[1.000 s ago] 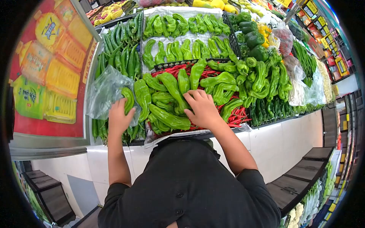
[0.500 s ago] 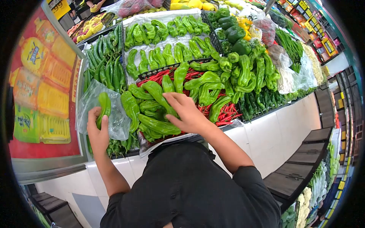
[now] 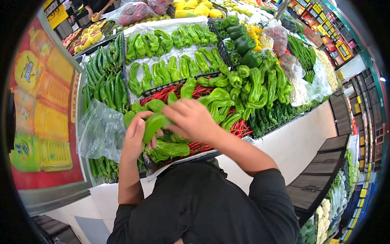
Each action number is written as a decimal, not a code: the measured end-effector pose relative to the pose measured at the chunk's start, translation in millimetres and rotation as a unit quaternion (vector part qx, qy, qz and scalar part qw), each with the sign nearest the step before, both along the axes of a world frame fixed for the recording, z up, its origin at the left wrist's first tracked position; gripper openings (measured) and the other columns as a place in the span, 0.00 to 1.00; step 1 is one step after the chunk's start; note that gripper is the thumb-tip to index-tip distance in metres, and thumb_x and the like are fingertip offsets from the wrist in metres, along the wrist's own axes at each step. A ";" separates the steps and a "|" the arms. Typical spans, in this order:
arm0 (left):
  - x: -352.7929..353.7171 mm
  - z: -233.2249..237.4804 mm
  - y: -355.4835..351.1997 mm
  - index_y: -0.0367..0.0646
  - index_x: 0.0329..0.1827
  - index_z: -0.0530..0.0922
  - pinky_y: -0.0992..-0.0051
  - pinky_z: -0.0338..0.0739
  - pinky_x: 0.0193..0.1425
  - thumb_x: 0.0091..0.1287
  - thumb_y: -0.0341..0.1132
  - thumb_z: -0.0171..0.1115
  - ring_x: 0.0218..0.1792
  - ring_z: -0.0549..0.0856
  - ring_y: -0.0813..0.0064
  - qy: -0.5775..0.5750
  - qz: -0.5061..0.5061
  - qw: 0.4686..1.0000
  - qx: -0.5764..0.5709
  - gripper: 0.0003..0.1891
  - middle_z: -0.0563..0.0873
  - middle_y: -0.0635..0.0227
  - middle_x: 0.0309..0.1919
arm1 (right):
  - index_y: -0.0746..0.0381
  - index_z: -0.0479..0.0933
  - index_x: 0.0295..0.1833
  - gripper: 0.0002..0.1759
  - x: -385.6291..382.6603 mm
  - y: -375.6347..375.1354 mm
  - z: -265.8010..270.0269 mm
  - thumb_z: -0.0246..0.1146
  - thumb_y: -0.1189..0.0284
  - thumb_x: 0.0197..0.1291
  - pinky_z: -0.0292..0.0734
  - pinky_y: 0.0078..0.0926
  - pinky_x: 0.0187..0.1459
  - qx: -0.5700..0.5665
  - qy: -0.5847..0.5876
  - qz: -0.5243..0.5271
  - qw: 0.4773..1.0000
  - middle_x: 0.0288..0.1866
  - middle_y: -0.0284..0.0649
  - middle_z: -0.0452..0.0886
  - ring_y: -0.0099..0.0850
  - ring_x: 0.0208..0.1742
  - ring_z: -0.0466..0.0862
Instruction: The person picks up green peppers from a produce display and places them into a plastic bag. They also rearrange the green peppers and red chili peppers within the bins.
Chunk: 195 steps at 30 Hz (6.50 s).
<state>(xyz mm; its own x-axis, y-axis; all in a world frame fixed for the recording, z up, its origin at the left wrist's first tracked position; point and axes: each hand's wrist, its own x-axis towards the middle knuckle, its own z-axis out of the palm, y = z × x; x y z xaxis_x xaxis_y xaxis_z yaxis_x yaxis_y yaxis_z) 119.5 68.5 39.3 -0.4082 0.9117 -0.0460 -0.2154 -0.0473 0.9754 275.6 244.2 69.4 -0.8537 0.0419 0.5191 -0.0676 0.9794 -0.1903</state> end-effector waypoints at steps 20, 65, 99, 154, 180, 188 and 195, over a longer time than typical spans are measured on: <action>-27.9 -66.4 32.7 0.45 0.49 0.83 0.61 0.68 0.58 0.62 0.29 0.67 0.52 0.82 0.61 0.539 0.154 0.818 -0.133 0.12 0.86 0.66 0.46 | 0.73 0.70 0.72 0.43 -272.9 364.4 -117.5 0.67 0.52 0.61 0.87 0.32 0.40 -0.278 -0.117 -0.378 0.875 0.43 0.53 0.90 0.35 0.31 0.92; 9.6 -82.6 48.2 0.36 0.61 0.66 0.65 0.80 0.51 0.67 0.31 0.69 0.44 0.87 0.64 0.243 0.121 0.959 -0.084 0.24 0.83 0.57 0.44 | 0.65 0.75 0.67 0.27 10.4 -25.6 -102.6 0.64 0.68 0.63 0.58 0.57 0.76 -0.080 -0.093 -0.136 0.983 0.74 0.60 0.67 0.56 0.79 0.62; 30.7 -35.7 10.2 0.40 0.78 0.57 0.71 0.80 0.41 0.79 0.37 0.52 0.35 0.83 0.71 -0.155 -0.200 0.967 0.028 0.28 0.83 0.58 0.41 | 0.47 0.76 0.70 0.36 43.4 4.1 40.6 0.72 0.69 0.51 0.58 0.50 0.77 0.144 -0.053 0.047 0.987 0.73 0.36 0.74 0.41 0.75 0.69; -32.4 -75.3 3.1 0.36 0.66 0.76 0.70 0.79 0.57 0.77 0.27 0.53 0.48 0.86 0.70 -0.032 -0.053 0.997 -0.050 0.17 0.83 0.61 0.48 | 0.74 0.69 0.73 0.50 -219.5 378.7 -96.5 0.63 0.39 0.64 0.73 0.43 0.68 -0.209 -0.217 -0.318 0.899 0.67 0.64 0.78 0.54 0.69 0.78; 6.8 -57.5 70.1 0.43 0.69 0.72 0.55 0.81 0.56 0.74 0.41 0.61 0.51 0.85 0.49 0.459 -0.025 0.877 -0.141 0.24 0.79 0.48 0.53 | 0.62 0.76 0.66 0.27 22.5 46.4 -30.4 0.69 0.65 0.63 0.76 0.44 0.58 -0.167 -0.105 -0.122 0.973 0.50 0.48 0.81 0.48 0.54 0.80; 16.9 -76.4 100.4 0.54 0.72 0.71 0.50 0.81 0.52 0.69 0.49 0.65 0.50 0.85 0.44 0.554 0.000 0.802 -0.224 0.29 0.77 0.47 0.54 | 0.63 0.78 0.64 0.21 82.7 9.1 -41.8 0.67 0.71 0.68 0.78 0.30 0.50 -0.372 -0.081 -0.124 0.916 0.49 0.41 0.83 0.32 0.50 0.84; 12.4 -71.1 89.1 0.55 0.69 0.72 0.53 0.81 0.55 0.64 0.36 0.69 0.49 0.84 0.43 0.470 0.085 0.873 -0.101 0.29 0.76 0.48 0.55 | 0.66 0.80 0.62 0.18 101.5 6.3 -45.4 0.64 0.75 0.69 0.79 0.27 0.50 -0.405 -0.012 -0.157 0.901 0.51 0.42 0.84 0.30 0.49 0.84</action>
